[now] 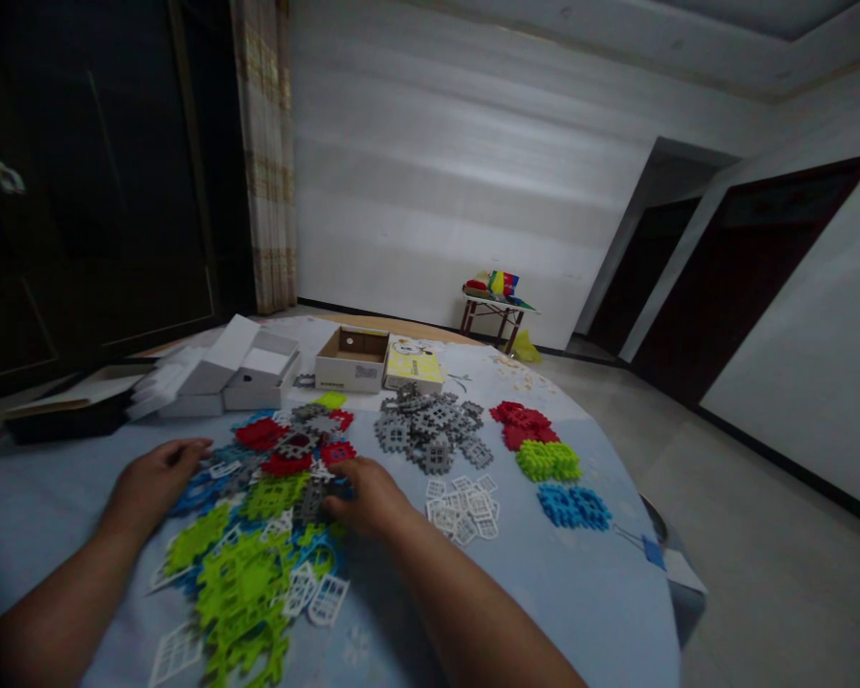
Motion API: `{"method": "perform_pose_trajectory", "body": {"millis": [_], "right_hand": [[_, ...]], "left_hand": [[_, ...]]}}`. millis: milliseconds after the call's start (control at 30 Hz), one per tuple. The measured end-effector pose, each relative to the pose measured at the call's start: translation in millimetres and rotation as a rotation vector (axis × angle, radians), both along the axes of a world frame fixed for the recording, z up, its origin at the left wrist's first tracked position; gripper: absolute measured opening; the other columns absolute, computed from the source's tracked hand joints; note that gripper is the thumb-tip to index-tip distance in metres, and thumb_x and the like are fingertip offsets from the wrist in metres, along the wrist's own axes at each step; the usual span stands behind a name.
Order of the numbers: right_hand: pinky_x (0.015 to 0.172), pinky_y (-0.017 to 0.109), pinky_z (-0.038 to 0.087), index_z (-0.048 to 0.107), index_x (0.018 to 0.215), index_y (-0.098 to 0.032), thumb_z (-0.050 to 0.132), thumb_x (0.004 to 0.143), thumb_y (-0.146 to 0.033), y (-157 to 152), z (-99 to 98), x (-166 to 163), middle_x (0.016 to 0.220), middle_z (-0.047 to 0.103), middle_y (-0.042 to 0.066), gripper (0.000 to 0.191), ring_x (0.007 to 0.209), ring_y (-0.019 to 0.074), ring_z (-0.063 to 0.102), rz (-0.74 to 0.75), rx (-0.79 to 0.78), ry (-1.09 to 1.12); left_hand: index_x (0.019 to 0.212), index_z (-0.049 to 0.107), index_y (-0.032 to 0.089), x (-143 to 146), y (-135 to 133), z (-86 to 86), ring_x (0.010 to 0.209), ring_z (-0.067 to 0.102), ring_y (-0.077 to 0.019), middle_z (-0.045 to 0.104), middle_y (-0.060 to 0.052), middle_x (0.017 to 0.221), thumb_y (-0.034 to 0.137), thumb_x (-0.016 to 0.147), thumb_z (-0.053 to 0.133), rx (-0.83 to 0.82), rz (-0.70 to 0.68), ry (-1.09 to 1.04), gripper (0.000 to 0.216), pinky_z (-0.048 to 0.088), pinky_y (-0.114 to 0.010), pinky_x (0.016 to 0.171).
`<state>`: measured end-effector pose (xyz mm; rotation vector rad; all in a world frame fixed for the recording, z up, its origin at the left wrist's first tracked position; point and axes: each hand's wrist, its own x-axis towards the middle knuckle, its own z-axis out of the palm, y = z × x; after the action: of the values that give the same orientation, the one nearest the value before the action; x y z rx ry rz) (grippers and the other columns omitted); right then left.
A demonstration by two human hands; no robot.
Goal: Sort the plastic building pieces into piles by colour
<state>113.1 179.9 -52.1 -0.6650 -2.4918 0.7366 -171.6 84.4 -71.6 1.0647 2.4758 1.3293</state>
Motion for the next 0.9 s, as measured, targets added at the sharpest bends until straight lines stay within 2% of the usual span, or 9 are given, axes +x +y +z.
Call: {"method": "perform_pose_trajectory", "body": {"millis": [167, 267, 367, 500, 600, 733, 833, 900], "right_hand": [[0.074, 0.024, 0.043, 0.06, 0.107, -0.022, 0.064, 0.068, -0.021, -3, 1.1, -2, 0.09, 0.06, 0.003, 0.04, 0.077, 0.0139, 0.055, -0.026, -0.001, -0.03], [0.069, 0.022, 0.042, 0.065, 0.097, -0.02, 0.063, 0.068, -0.02, -2, -0.5, 2, 0.082, 0.06, 0.002, 0.028, 0.072, 0.0126, 0.054, -0.056, -0.034, 0.024], [0.061, 0.021, 0.041, 0.066, 0.086, -0.017, 0.06, 0.071, -0.02, 3, -1.6, 10, 0.073, 0.061, 0.0, 0.017, 0.065, 0.0106, 0.053, -0.04, -0.188, 0.091], [0.052, 0.019, 0.038, 0.065, 0.08, -0.014, 0.059, 0.069, -0.022, 22, 5.6, 25, 0.059, 0.058, -0.003, 0.014, 0.052, 0.007, 0.048, -0.01, -0.448, 0.132], [0.05, 0.019, 0.04, 0.063, 0.078, -0.014, 0.063, 0.064, -0.027, 44, 15.7, 35, 0.056, 0.056, -0.004, 0.019, 0.05, 0.0068, 0.048, -0.143, -0.532, 0.315], [0.057, 0.023, 0.048, 0.057, 0.102, -0.017, 0.063, 0.062, -0.029, 68, 18.0, 43, 0.082, 0.062, 0.002, 0.043, 0.066, 0.0114, 0.058, -0.43, -0.596, 0.667], [0.057, 0.026, 0.049, 0.056, 0.105, -0.016, 0.061, 0.062, -0.026, 73, 5.4, 43, 0.091, 0.062, 0.005, 0.045, 0.071, 0.0143, 0.06, -0.534, -0.556, 0.586], [0.059, 0.028, 0.05, 0.059, 0.1, -0.015, 0.06, 0.064, -0.024, 70, -5.2, 39, 0.09, 0.064, 0.006, 0.037, 0.071, 0.0153, 0.06, -0.518, -0.458, 0.447]], "left_hand": [[0.094, 0.061, 0.017, -2, 2, -0.7, 0.087, 0.059, -0.0197, 0.068, -0.006, 0.09, 0.044, 0.073, 0.042, -0.003, 0.001, 0.018, 0.039, 0.041, -0.027, 0.073], [0.094, 0.061, 0.017, -2, 2, -1.4, 0.086, 0.059, -0.0202, 0.068, -0.006, 0.09, 0.044, 0.073, 0.041, -0.008, 0.0, 0.024, 0.04, 0.041, -0.027, 0.073], [0.095, 0.061, 0.018, -2, 1, -2.7, 0.086, 0.059, -0.0197, 0.067, -0.006, 0.091, 0.045, 0.073, 0.041, -0.011, -0.006, 0.025, 0.04, 0.041, -0.027, 0.073], [0.095, 0.061, 0.018, -2, 1, -3.8, 0.085, 0.06, -0.0192, 0.067, -0.006, 0.09, 0.044, 0.073, 0.041, -0.009, -0.01, 0.032, 0.039, 0.042, -0.026, 0.072], [0.094, 0.061, 0.018, -1, 0, -3.2, 0.086, 0.059, -0.0197, 0.067, -0.005, 0.089, 0.044, 0.073, 0.041, -0.009, -0.009, 0.041, 0.039, 0.041, -0.026, 0.072], [0.094, 0.061, 0.018, 0, 0, -2.0, 0.086, 0.059, -0.0201, 0.067, -0.006, 0.091, 0.044, 0.073, 0.041, -0.018, -0.012, 0.044, 0.04, 0.041, -0.027, 0.074], [0.094, 0.062, 0.018, 1, 0, -2.0, 0.089, 0.058, -0.0198, 0.067, -0.007, 0.093, 0.044, 0.073, 0.042, -0.018, -0.013, 0.038, 0.039, 0.041, -0.026, 0.076], [0.094, 0.062, 0.018, 0, 1, -2.5, 0.088, 0.059, -0.02, 0.067, -0.007, 0.092, 0.044, 0.072, 0.042, -0.016, -0.008, 0.038, 0.039, 0.041, -0.026, 0.075]]}}
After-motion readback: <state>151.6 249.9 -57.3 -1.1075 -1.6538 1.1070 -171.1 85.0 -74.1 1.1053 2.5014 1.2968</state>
